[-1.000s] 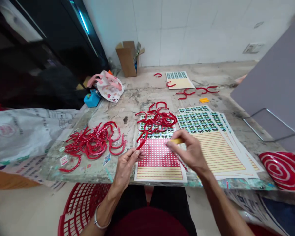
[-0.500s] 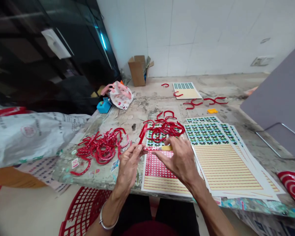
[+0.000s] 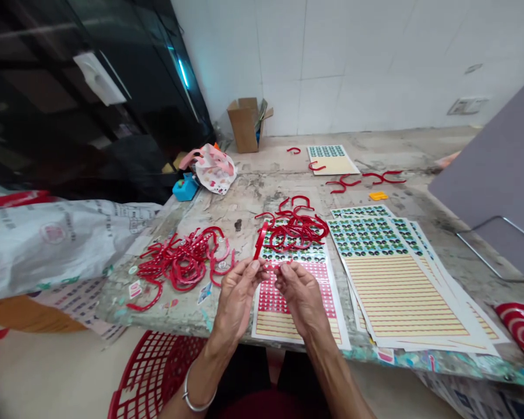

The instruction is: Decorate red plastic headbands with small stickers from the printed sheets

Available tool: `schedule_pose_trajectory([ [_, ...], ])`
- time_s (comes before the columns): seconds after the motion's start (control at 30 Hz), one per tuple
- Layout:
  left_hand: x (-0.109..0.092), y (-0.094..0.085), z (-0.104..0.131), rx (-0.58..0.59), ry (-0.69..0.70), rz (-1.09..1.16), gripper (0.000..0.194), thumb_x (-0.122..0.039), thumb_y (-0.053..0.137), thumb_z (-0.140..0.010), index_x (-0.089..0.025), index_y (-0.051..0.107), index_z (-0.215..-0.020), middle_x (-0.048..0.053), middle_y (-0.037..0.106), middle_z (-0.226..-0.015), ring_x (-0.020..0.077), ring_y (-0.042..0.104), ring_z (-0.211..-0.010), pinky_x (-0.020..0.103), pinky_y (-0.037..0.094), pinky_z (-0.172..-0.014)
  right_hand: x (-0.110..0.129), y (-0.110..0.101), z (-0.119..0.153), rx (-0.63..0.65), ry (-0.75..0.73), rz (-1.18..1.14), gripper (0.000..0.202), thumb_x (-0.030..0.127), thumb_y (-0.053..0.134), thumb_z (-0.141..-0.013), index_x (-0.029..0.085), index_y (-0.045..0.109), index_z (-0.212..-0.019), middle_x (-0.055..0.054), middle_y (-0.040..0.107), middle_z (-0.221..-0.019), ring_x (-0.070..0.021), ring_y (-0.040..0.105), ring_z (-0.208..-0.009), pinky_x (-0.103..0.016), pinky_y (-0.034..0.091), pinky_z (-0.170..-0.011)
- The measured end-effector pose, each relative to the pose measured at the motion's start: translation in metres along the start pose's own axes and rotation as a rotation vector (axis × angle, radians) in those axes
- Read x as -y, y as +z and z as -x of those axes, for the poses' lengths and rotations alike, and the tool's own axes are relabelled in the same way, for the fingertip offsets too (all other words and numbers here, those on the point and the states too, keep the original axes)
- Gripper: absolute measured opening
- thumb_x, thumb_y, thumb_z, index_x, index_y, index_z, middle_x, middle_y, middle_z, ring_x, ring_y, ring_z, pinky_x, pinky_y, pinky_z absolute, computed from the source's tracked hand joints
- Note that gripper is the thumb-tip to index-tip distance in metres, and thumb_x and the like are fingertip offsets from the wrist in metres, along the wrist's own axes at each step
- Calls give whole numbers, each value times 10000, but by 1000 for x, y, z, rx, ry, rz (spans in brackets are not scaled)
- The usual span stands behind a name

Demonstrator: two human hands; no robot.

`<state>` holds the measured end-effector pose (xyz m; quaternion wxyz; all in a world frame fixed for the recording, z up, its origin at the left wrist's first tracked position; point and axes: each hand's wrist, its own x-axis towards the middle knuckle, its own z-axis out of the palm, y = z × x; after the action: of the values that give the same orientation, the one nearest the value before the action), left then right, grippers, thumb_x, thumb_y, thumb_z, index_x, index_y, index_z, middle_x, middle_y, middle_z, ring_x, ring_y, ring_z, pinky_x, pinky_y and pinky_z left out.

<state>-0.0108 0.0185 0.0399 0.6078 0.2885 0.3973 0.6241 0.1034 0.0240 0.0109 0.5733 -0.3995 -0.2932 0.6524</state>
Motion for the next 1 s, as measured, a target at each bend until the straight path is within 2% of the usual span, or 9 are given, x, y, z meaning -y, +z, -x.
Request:
schedule_pose_trajectory([
  [0.07,2,-3,3,-7,-17,-2,146,-274,640,-777,-145,676,-835,31,673,-807,100,597,-679,217,468,-714,4,1,-1,-52,-92,69,180,331,701,-712,205,578,-749,-9,611,-764,-137,556,-680,-286,470,-660],
  [0.13,5,-5,4,-2,-54,-4,156,-280,634,-784,-140,678,-834,37,666,-795,99,587,-673,217,467,-700,9,1,1,-85,-248,232,166,320,676,-738,203,559,-731,-15,608,-791,-149,555,-741,-294,458,-716],
  [0.2,9,-7,5,-3,-97,2,169,-285,630,-787,-137,680,-852,36,650,-756,101,572,-656,223,468,-676,18,1,3,-90,-403,373,139,315,622,-787,203,546,-754,-40,615,-891,-172,556,-854,-309,442,-789],
  [0.27,12,-7,6,-11,-123,11,169,-282,636,-782,-141,681,-863,21,624,-692,95,549,-616,222,461,-647,28,1,2,-27,-483,443,132,307,579,-821,202,526,-760,-73,603,-1049,-200,538,-1002,-332,420,-862],
  [0.37,14,-7,8,-3,-128,-10,149,-267,648,-768,-138,688,-830,6,600,-628,83,519,-578,204,432,-631,39,2,-4,168,-453,486,150,296,568,-829,197,506,-737,-95,541,-1223,-228,489,-1141,-353,408,-905],
  [0.47,14,-7,10,31,-138,-55,149,-259,639,-770,-125,695,-807,17,607,-616,92,520,-596,201,413,-648,39,1,-14,273,-373,514,141,307,559,-836,192,523,-763,-97,537,-1240,-221,529,-1086,-348,443,-854],
  [0.6,15,-8,13,27,-149,-53,118,-239,625,-772,-140,689,-773,10,612,-609,106,537,-620,215,404,-694,31,-1,-19,280,-310,484,165,334,569,-827,192,520,-758,-86,568,-1190,-199,573,-970,-310,490,-733],
  [1.0,13,-3,14,57,-140,-66,133,-215,590,-798,-136,681,-743,16,598,-612,144,579,-749,246,374,-823,27,-2,-18,250,-274,450,188,352,594,-805,189,522,-744,-82,575,-1150,-160,587,-848,-259,514,-633],
])
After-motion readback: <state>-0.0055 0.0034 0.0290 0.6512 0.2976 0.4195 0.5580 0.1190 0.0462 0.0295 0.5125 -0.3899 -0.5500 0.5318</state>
